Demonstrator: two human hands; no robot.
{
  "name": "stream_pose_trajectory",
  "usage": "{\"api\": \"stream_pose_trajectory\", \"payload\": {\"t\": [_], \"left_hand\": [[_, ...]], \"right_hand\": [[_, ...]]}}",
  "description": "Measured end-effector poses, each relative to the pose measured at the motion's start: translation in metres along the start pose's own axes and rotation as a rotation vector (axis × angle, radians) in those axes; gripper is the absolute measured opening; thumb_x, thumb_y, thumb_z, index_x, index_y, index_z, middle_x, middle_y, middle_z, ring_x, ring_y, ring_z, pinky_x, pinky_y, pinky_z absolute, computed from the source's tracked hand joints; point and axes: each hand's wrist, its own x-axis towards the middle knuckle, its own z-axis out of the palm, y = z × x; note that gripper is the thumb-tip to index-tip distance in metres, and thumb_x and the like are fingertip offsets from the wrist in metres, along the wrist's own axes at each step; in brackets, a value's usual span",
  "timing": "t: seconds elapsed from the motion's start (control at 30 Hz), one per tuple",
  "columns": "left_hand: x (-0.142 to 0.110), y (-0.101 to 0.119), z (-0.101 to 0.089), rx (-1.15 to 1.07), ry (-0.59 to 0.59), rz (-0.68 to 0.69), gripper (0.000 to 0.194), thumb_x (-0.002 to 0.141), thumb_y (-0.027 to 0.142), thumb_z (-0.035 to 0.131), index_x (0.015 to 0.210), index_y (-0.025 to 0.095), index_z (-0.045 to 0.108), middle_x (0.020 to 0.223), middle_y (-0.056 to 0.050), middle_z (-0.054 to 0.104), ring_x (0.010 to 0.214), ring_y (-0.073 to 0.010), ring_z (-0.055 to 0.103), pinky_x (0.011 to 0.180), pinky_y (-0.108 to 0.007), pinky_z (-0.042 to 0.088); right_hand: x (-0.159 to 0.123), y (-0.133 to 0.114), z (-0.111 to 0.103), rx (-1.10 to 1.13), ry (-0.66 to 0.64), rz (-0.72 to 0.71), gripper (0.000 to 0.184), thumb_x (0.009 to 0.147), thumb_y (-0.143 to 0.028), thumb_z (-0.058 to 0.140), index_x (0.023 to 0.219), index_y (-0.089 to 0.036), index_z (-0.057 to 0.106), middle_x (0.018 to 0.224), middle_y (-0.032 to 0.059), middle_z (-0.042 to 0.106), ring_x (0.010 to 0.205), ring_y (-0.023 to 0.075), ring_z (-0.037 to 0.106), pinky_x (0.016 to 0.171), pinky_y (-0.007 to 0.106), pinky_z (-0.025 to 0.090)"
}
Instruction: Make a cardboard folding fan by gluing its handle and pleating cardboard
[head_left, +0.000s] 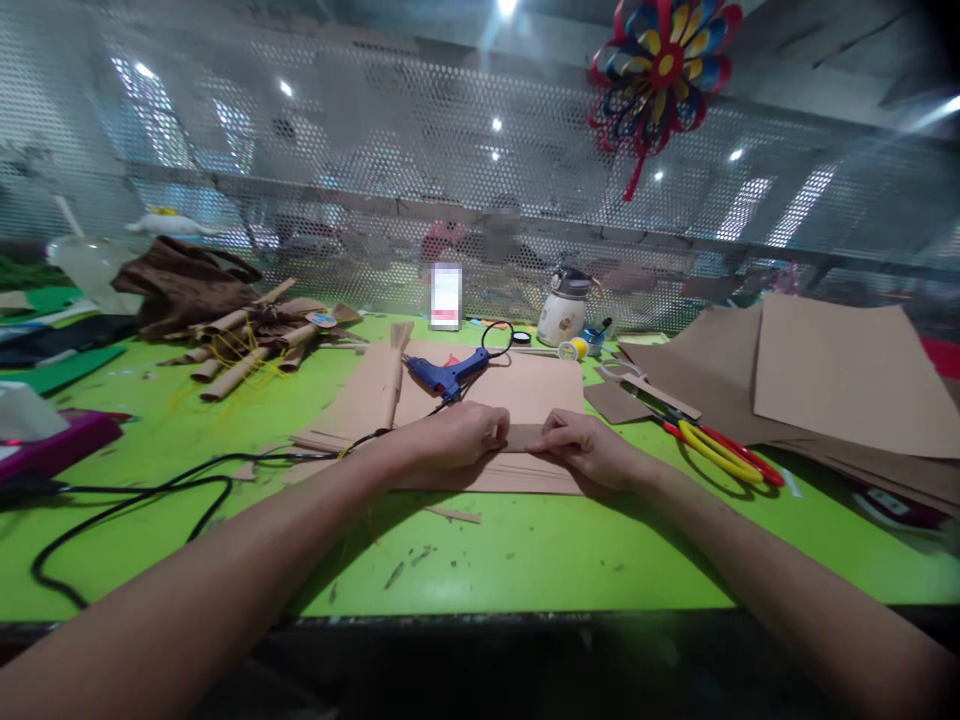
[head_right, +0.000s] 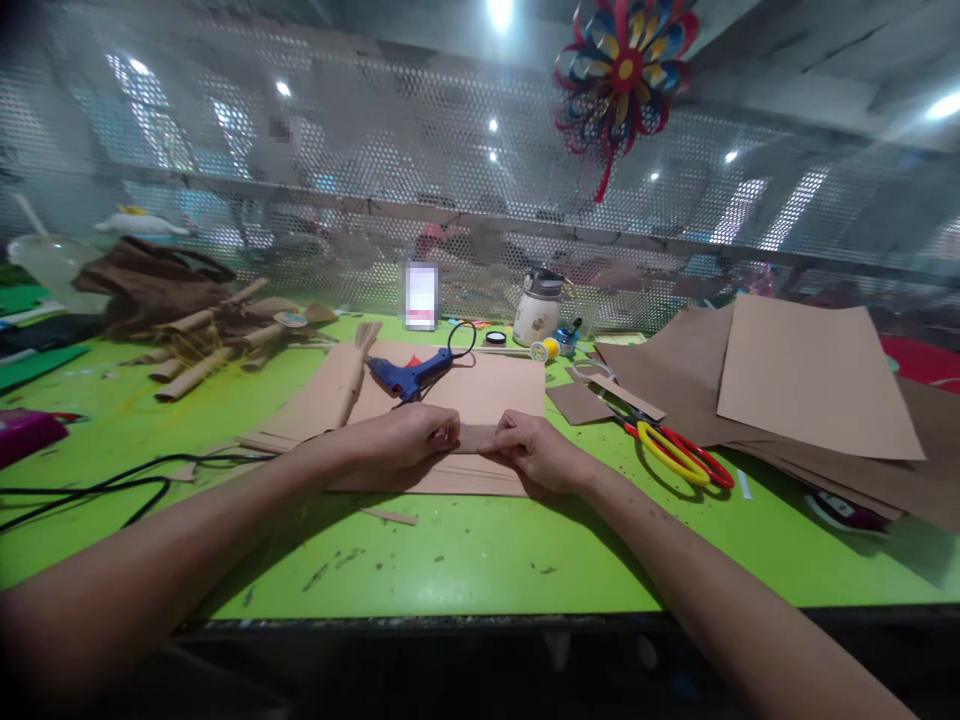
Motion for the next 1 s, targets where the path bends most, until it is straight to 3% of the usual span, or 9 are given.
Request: {"api": "stream_pose_trajectory", "payload": {"t": [0.37,0.53,0.77,1.0], "left_hand": [[-0.003,0.002,0.003,0.064,0.026,0.025,0.012,0.084,0.022,0.046,0.085,0.019,0.058,0.077,-0.005,0.063,0.064,-0.0172,0.054,0.054,-0.026,0.032],[-0.010,0.004,0.004,0.135,0.066,0.139,0.014,0.088,0.025,0.043,0.087,0.019,0.055,0.081,-0.005,0.060,0.068,-0.0176,0.053,0.057,-0.027,0.035],[-0.008,0.011,0.015,0.361,0.199,0.308,0.022,0.092,0.025,0.041,0.098,0.017,0.061,0.090,-0.009,0.056,0.080,-0.0192,0.051,0.068,-0.030,0.039],[-0.006,0.014,0.019,0.418,0.194,0.360,0.024,0.088,0.014,0.045,0.075,0.014,0.065,0.076,-0.008,0.056,0.075,-0.0190,0.048,0.065,-0.031,0.038]], "right_hand": [[-0.003,-0.002,0.002,-0.185,-0.004,-0.107,0.029,0.093,-0.030,0.047,0.099,-0.020,0.074,0.090,0.0100,0.062,0.079,0.0183,0.055,0.067,0.028,0.044],[-0.004,0.000,0.006,-0.275,0.011,-0.168,0.031,0.094,-0.028,0.045,0.099,-0.019,0.073,0.090,0.0115,0.062,0.079,0.0188,0.055,0.066,0.029,0.043],[-0.009,-0.007,0.010,-0.430,0.055,-0.228,0.028,0.094,-0.024,0.044,0.095,-0.019,0.072,0.083,0.0090,0.056,0.075,0.0180,0.048,0.061,0.029,0.037],[-0.016,-0.012,0.012,-0.472,0.097,-0.225,0.024,0.094,-0.019,0.045,0.101,-0.019,0.068,0.089,0.0095,0.057,0.084,0.0204,0.046,0.067,0.031,0.040]]}}
